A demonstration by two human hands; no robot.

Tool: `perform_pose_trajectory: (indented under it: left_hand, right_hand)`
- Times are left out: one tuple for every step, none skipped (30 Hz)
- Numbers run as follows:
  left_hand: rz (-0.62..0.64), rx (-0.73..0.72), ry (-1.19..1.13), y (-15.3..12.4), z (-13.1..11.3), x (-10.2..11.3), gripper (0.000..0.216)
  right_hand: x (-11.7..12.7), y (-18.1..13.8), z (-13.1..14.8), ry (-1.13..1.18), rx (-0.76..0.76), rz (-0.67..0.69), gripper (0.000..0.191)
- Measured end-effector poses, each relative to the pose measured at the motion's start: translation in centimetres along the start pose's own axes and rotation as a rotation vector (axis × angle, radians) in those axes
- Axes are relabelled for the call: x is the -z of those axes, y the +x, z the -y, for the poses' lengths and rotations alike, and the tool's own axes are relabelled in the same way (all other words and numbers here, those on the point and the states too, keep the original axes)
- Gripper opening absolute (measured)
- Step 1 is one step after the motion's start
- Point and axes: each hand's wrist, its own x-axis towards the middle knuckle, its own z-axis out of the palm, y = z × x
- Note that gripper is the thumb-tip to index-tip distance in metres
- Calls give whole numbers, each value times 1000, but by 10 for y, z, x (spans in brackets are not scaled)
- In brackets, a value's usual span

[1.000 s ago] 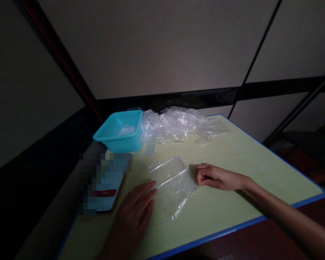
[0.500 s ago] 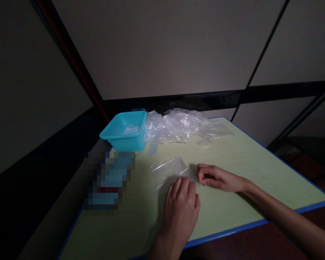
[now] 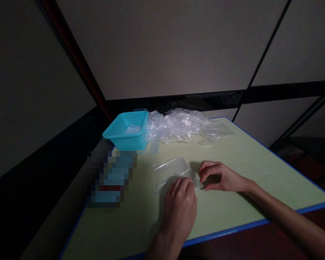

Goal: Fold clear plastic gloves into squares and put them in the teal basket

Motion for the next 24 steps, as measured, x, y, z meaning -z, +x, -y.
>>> perform_pose_trajectory:
  left_hand:
    - [-4, -1, -5, 0, 0, 0, 20]
    - [-6, -1, -11, 0, 0, 0, 20]
    - [-7, -1, -16, -1, 0, 0, 19]
    - [-7, -1, -20, -1, 0, 0, 19]
    - [-6, 0, -23, -1, 0, 0, 19]
    - [-6, 0, -26, -1, 0, 1, 19]
    - [-5, 0, -28, 0, -1, 1, 19]
    - [-5, 1, -29, 0, -1, 1, 20]
    - [-3, 3, -29, 0, -1, 2, 20]
    - [-1, 5, -31, 0, -1, 2, 20]
    - [2, 7, -31, 0, -1, 2, 20]
    - [4, 10, -31, 0, -1, 2, 20]
    - [5, 12, -30, -1, -2, 2, 20]
    - [6, 12, -29, -1, -2, 2, 20]
    - [6, 9, -28, -1, -2, 2, 19]
    - [4, 4, -27, -1, -2, 2, 19]
    - [3, 0, -28, -1, -1, 2, 19]
    - [1, -4, -32, -1, -1, 1, 19]
    - [-2, -5, -36, -1, -1, 1, 19]
    - [-3, -3, -40, -1, -1, 1, 19]
    - [-3, 0, -44, -1, -1, 1, 19]
    - [-1, 3, -47, -1, -1, 1, 19]
    - [1, 5, -48, -1, -1, 1, 19]
    - [4, 5, -49, -1, -1, 1, 19]
  right_hand:
    - [-1, 0, -1, -21, 22, -18, 11]
    - [-2, 0, -1, -40, 43, -35, 9]
    - [-3, -1, -2, -58, 62, -50, 7]
    - [-4, -1, -2, -72, 79, -62, 6]
    - [-5, -1, -3, -81, 91, -70, 6]
    - [-5, -2, -3, -86, 97, -74, 7]
    - [-5, -2, -3, -90, 99, -73, 7]
    - [-6, -2, -3, -92, 100, -70, 7]
    - [-6, -1, -3, -93, 99, -65, 6]
    - [-6, -1, -2, -94, 100, -62, 7]
    - [-6, -1, -2, -95, 103, -60, 7]
    - [-7, -1, -2, -97, 106, -61, 7]
    - [-7, -1, -1, -98, 108, -61, 8]
    - [-7, 0, -1, -98, 109, -60, 9]
    - [-7, 0, -1, -99, 107, -60, 10]
    - [-7, 0, -1, -99, 102, -60, 10]
    - [-7, 0, -1, -98, 96, -58, 10]
    - [-7, 0, -2, -98, 91, -58, 10]
    - [-7, 0, -2, -97, 88, -58, 10]
    - [-7, 0, -2, -98, 86, -59, 9]
    - [-6, 0, -2, -97, 87, -61, 8]
    - [-6, 0, -2, -97, 89, -63, 8]
    - [-5, 0, -2, -96, 91, -66, 7]
    - [-5, 0, -2, -94, 91, -68, 7]
